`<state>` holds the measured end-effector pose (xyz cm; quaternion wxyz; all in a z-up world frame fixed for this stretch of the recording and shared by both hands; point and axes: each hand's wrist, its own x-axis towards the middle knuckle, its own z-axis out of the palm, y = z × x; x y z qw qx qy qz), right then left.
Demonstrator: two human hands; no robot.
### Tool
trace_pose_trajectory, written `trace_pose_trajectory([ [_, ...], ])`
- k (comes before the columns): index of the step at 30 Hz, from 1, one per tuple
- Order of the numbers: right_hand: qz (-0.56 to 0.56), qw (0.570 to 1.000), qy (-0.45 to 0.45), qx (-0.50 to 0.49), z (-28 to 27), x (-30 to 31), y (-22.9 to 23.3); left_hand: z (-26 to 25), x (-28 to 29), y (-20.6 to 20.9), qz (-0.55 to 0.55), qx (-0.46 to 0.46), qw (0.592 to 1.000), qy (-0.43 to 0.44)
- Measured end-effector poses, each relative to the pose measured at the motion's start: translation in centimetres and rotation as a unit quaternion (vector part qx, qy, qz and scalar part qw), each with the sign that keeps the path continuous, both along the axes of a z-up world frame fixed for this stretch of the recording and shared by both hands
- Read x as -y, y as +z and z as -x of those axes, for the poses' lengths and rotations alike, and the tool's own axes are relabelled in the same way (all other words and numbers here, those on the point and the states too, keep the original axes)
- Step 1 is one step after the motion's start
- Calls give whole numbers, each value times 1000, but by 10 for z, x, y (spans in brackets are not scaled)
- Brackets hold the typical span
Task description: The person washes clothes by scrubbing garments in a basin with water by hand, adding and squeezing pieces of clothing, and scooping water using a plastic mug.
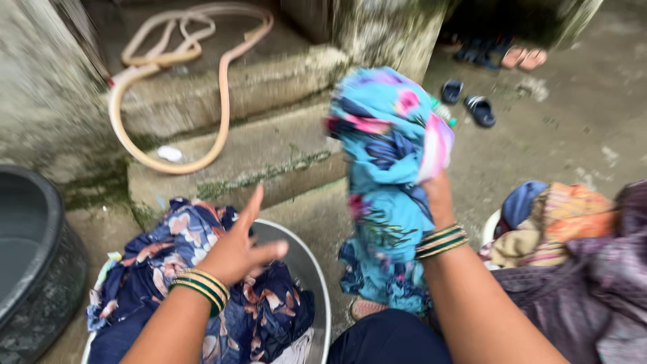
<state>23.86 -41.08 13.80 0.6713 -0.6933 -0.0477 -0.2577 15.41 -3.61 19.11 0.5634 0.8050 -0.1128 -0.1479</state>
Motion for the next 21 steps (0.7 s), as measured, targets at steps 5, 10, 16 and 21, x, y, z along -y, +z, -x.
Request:
trace_pose_trajectory([
  [5,-18,981,181,60,62,-164,105,6,4,129,273,36,961,-6],
  [10,127,905,404,40,138,-243,89,-49,-79,97,-105,107,986,70],
  [16,494,767,241,-330,113,-145,-38,24,-144,-37,-456,20,890,7],
  [21,696,523,114,-479,85,-64,-84,69,-40,-45,-587,-101,798,-90],
])
